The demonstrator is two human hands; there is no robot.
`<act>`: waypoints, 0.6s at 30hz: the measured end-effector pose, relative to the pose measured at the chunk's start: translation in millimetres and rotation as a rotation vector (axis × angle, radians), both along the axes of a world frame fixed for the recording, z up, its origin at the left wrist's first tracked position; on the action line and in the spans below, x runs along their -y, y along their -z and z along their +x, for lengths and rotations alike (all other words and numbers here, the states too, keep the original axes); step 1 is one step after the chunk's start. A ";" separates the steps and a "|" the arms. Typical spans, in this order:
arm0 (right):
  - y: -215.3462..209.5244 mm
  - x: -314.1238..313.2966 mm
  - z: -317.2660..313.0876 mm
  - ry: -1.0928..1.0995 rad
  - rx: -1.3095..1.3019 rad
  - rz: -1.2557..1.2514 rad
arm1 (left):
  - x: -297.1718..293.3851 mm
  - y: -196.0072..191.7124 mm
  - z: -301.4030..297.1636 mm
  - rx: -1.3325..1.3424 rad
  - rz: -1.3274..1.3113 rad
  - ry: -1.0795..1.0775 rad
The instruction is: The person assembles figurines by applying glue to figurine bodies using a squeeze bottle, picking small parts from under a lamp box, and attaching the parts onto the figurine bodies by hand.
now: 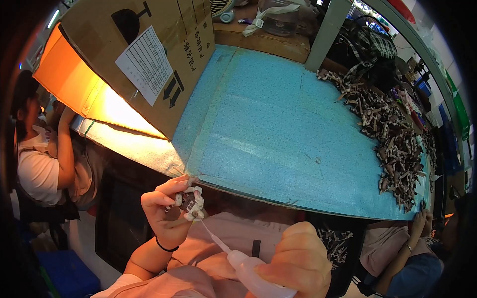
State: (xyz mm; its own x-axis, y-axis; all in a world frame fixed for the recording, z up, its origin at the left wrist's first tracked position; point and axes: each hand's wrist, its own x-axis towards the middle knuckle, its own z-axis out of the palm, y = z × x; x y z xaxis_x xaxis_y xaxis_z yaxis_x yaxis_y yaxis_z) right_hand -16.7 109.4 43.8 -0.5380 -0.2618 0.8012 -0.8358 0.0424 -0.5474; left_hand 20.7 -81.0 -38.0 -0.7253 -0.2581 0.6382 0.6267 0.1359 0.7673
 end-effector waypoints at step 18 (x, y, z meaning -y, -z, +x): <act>3.5 0.1 -5.7 0.112 -0.037 -0.027 | 3.0 1.2 2.4 -0.019 0.017 -0.003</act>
